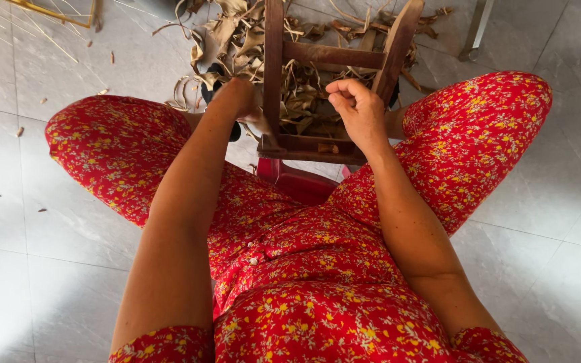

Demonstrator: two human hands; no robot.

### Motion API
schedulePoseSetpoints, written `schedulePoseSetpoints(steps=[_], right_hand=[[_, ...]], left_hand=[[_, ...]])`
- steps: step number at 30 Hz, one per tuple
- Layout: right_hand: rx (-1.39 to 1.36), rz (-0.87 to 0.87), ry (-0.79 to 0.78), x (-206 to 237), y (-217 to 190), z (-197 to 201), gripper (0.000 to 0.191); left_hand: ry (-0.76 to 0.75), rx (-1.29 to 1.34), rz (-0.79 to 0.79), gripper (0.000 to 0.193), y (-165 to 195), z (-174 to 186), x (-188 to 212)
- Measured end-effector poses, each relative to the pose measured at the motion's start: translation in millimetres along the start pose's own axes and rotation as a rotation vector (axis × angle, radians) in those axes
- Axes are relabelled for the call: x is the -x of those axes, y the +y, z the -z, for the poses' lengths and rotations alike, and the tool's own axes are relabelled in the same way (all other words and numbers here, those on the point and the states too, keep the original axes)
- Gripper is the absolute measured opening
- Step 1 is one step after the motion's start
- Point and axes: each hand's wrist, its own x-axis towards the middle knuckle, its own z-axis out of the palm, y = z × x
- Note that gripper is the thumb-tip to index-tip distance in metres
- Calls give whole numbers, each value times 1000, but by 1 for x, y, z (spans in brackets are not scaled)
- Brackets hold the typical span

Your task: The person sits on a low stool and trims dried stalks with scissors, cutting off side twigs and dropping debris on the floor. They gather the trimmed stalks into a bundle, tie the bundle, then peel and scrape individual stalks with a knife.

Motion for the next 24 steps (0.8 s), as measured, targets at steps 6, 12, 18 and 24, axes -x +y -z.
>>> schedulePoseSetpoints(steps=[6,12,18,24], right_hand=[[-10,-27,1,-8,12,-1,15],[-54,-82,-23,-12,21,-7,14],[-60,-86,-31,-11,23,-6,14],[-35,-78,-17,-15,20,-4,15]], left_hand=[[299,110,282,32,-22,-9,-4],[470,228,213,24,-14,-20,-18],[50,95,66,13,-3,-19,-22],[5,577,-47,10,-10,-32,-20]])
